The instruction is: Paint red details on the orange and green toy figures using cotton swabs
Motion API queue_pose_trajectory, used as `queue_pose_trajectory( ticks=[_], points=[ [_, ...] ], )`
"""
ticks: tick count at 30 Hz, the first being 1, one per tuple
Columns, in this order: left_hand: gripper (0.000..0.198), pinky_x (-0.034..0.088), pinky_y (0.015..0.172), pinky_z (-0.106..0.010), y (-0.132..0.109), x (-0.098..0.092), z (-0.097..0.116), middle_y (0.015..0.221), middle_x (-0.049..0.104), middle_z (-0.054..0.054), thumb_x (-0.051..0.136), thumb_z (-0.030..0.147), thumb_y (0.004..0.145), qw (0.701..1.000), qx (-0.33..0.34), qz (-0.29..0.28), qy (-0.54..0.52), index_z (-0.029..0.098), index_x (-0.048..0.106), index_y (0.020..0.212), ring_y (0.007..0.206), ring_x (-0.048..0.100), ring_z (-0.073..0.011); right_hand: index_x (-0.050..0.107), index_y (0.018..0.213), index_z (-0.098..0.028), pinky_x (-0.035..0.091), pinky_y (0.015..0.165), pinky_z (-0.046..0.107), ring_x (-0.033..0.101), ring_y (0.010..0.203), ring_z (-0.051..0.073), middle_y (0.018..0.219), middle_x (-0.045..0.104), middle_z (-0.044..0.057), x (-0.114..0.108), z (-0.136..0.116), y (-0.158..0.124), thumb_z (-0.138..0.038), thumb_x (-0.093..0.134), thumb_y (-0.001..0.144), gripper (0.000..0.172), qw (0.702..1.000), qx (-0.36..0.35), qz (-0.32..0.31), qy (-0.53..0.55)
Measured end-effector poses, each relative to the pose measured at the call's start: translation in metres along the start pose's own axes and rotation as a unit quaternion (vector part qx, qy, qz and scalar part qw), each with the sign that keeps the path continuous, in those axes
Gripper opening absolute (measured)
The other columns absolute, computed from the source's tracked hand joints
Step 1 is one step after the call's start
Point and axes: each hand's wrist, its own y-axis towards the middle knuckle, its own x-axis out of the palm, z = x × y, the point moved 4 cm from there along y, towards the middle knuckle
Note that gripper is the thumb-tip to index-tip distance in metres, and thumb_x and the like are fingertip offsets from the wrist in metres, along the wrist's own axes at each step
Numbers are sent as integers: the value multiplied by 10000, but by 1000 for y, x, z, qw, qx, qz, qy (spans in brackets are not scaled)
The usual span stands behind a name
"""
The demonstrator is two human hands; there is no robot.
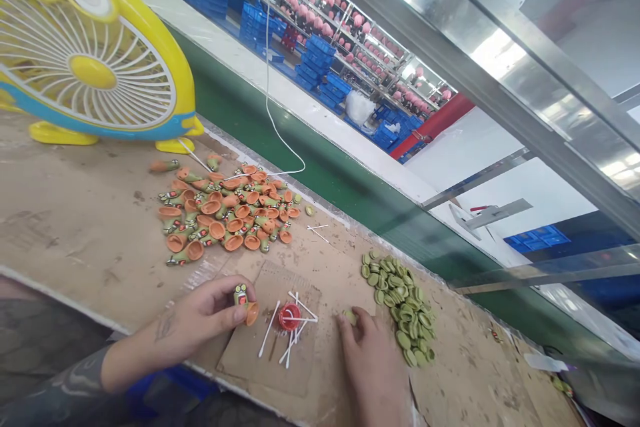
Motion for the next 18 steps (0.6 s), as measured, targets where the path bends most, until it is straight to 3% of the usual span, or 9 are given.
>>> queue_pose_trajectory(
  ticks=[3,7,10,13,16,18],
  points=[
    [435,416,696,-276,0,0,-3,880,587,-1,703,627,863,1000,1,18,-17,221,675,1018,820,508,-191,785,947,-215,521,653,402,706,766,314,881,757,127,5,-5,-5,-546,629,901,369,1000,-1,-4,22],
    [473,419,680,-275,0,4,-5,899,606,-8,794,596,798,998,-8,3,-65,215,677,1053,810,524,-182,724,1134,-210,567,729,351,698,812,235,1042,734,98,1,-20,-20,-514,644,912,385,991,-21,-2,133],
    [487,436,695,-280,0,6,-4,919,637,-19,864,541,748,995,1,-9,-99,213,671,1052,834,558,-185,677,1183,-223,560,824,333,671,896,205,1153,686,89,-2,-47,-38,-451,690,914,353,960,-39,22,278],
    [480,454,737,-297,-1,6,-1,966,665,-39,897,497,726,994,26,-8,-110,208,678,1040,902,590,-203,663,1184,-237,546,847,318,651,987,204,1198,654,94,-3,-84,-53,-383,677,943,282,930,-101,34,353],
    [474,452,756,-300,-2,7,0,975,669,-44,908,486,716,992,35,-6,-118,201,688,1023,931,592,-207,667,1162,-249,524,920,347,651,1086,232,1191,673,95,-12,-105,-54,-336,652,958,222,931,-181,61,312],
    [480,445,741,-293,-2,6,0,959,665,-40,911,485,712,992,30,-1,-124,197,688,1024,911,588,-198,669,1140,-241,526,918,368,667,1072,252,1148,700,98,-21,-99,-43,-344,654,947,219,949,-201,74,231]
  ],
)
